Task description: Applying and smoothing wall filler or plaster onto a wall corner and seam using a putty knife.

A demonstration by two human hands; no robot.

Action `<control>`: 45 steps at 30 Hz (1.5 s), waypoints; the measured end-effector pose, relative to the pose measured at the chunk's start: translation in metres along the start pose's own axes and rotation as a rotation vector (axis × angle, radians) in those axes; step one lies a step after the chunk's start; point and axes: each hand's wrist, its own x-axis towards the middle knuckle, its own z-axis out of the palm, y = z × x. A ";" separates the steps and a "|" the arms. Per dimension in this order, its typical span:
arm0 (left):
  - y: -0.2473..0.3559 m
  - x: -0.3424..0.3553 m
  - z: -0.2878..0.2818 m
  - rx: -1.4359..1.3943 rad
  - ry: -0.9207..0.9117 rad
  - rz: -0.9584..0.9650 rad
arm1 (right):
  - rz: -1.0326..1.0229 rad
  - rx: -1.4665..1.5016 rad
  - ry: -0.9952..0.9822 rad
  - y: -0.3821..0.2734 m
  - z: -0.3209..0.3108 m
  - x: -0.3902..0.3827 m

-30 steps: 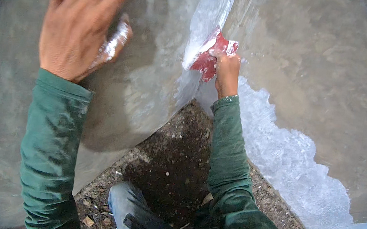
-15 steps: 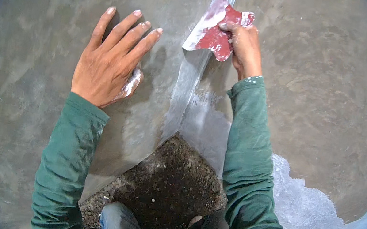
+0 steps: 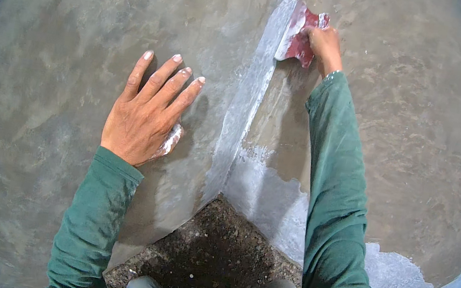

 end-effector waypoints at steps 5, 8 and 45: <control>-0.003 0.001 0.006 0.029 0.081 0.032 | -0.037 0.066 -0.096 -0.001 0.006 -0.004; -0.004 0.001 0.005 0.047 0.069 0.033 | -0.100 0.151 -0.146 0.007 0.022 -0.066; -0.005 0.004 0.004 0.339 0.054 0.126 | 0.110 0.533 -0.299 0.073 0.070 -0.352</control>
